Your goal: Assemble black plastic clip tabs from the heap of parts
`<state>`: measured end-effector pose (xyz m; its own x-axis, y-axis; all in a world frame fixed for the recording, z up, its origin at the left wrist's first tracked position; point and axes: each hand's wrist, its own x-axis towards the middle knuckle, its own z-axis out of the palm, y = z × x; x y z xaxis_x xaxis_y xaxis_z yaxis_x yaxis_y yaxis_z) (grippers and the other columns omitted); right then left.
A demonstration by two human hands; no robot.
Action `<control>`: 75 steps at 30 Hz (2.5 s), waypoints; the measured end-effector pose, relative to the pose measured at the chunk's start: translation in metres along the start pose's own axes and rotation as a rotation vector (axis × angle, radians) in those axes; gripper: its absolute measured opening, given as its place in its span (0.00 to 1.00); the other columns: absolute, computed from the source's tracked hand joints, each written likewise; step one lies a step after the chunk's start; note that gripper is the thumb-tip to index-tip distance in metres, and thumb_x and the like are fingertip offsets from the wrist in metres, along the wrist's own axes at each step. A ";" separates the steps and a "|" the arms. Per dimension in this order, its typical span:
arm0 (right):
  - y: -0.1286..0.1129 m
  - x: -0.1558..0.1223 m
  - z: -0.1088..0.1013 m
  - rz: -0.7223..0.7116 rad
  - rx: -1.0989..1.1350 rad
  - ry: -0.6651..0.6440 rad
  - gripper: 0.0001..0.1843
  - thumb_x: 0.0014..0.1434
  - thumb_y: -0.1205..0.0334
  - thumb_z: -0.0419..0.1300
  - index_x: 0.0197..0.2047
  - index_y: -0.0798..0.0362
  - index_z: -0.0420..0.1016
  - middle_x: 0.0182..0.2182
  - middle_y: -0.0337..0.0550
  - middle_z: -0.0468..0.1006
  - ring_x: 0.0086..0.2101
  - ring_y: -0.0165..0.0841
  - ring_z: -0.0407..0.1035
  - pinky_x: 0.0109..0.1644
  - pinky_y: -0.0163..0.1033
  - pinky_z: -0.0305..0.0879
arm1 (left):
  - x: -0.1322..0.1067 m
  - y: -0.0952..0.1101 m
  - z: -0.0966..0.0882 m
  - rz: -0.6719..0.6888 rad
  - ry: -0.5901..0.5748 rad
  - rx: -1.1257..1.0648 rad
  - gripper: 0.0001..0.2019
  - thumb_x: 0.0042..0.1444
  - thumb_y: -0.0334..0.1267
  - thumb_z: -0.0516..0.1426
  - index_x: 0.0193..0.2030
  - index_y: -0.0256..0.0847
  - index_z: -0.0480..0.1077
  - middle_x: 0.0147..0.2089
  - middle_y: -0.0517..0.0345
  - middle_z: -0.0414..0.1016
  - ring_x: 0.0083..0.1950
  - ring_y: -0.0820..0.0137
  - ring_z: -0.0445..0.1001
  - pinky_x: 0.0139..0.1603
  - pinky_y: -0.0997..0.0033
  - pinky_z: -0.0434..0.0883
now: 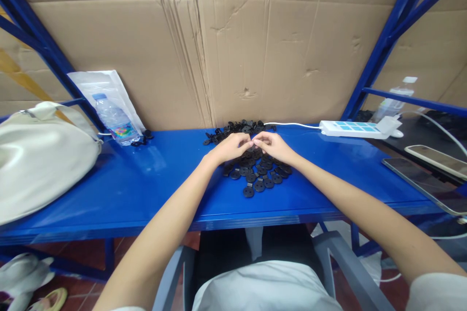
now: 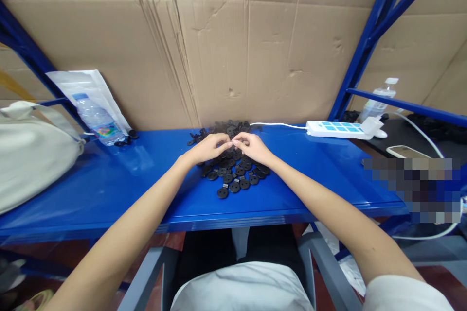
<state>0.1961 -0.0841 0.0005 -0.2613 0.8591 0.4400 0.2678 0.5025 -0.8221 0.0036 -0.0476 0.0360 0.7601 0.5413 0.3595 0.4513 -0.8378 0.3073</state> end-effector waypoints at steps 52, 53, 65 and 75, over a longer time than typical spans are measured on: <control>0.002 -0.001 0.000 -0.151 -0.283 0.169 0.04 0.54 0.64 0.58 0.35 0.53 0.71 0.25 0.37 0.73 0.20 0.26 0.63 0.27 0.33 0.60 | 0.003 0.003 -0.003 0.113 0.234 0.015 0.04 0.50 0.29 0.59 0.26 0.37 0.69 0.30 0.60 0.68 0.29 0.76 0.65 0.32 0.76 0.62; 0.002 -0.001 0.000 -0.194 -0.297 0.176 0.05 0.53 0.65 0.58 0.36 0.53 0.71 0.30 0.40 0.75 0.21 0.25 0.64 0.27 0.33 0.61 | 0.002 0.003 -0.003 0.108 0.230 0.020 0.04 0.50 0.30 0.59 0.26 0.37 0.69 0.30 0.60 0.68 0.29 0.76 0.65 0.32 0.76 0.62; -0.001 -0.002 0.001 -0.381 -0.395 0.192 0.04 0.54 0.71 0.57 0.33 0.52 0.68 0.33 0.41 0.72 0.24 0.27 0.63 0.30 0.35 0.62 | 0.001 0.004 -0.005 0.117 0.236 0.042 0.05 0.47 0.27 0.56 0.31 0.38 0.68 0.32 0.61 0.66 0.33 0.74 0.67 0.34 0.76 0.62; 0.001 -0.003 -0.002 -0.407 -0.394 0.191 0.04 0.55 0.69 0.57 0.30 0.51 0.68 0.35 0.44 0.74 0.26 0.29 0.63 0.31 0.37 0.62 | 0.001 0.004 -0.005 0.146 0.239 0.030 0.06 0.47 0.25 0.56 0.31 0.39 0.69 0.31 0.62 0.69 0.32 0.75 0.68 0.34 0.76 0.63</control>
<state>0.1990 -0.0862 -0.0006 -0.2537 0.5739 0.7786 0.5144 0.7618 -0.3939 0.0042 -0.0501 0.0421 0.6880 0.4132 0.5966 0.3613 -0.9080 0.2122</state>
